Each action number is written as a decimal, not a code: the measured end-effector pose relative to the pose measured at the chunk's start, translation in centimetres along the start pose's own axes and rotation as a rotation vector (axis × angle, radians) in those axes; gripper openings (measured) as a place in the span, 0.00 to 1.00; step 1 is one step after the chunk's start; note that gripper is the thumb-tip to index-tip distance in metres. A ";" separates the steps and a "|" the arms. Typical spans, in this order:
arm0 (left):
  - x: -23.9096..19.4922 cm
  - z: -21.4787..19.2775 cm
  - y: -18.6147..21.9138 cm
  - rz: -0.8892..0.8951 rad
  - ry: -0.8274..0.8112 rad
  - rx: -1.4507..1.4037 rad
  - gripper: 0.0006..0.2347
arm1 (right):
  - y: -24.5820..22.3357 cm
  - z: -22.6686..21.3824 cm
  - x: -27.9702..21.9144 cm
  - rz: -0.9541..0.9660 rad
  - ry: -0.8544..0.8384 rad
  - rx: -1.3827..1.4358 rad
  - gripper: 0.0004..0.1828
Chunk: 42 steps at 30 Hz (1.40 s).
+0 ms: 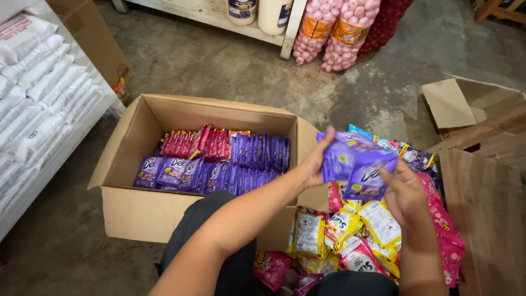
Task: Sort and organize detergent sachets from a floor pile into a cardboard box.
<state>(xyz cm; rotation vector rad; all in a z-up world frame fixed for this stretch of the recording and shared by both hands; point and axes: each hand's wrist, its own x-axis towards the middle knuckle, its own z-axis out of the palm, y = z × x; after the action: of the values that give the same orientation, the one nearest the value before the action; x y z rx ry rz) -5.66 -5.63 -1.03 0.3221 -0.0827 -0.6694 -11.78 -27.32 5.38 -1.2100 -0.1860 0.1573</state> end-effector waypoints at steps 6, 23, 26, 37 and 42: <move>3.1 -5.8 -6.2 -0.179 -0.030 0.053 0.25 | -1.5 1.6 0.3 -0.226 0.036 0.115 0.23; 3.6 -5.7 -4.1 -0.082 0.046 -0.136 0.29 | 6.1 -7.9 2.6 -0.148 0.158 -0.502 0.18; 4.0 -6.3 -4.0 -0.034 0.109 -0.092 0.26 | 4.5 -6.7 2.2 -0.039 0.265 -0.223 0.22; 3.5 -4.9 -3.8 0.005 0.136 0.187 0.37 | 6.8 0.0 2.9 0.369 0.132 -0.035 0.22; 2.8 -5.5 -2.9 0.148 0.437 0.227 0.34 | 9.0 -0.9 4.6 0.350 0.255 -0.177 0.23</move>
<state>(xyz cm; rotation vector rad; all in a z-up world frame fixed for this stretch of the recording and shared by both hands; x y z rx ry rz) -4.24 -8.05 -7.25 0.6676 0.2343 -0.4309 -7.32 -24.02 -3.09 -1.4206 0.2418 0.2937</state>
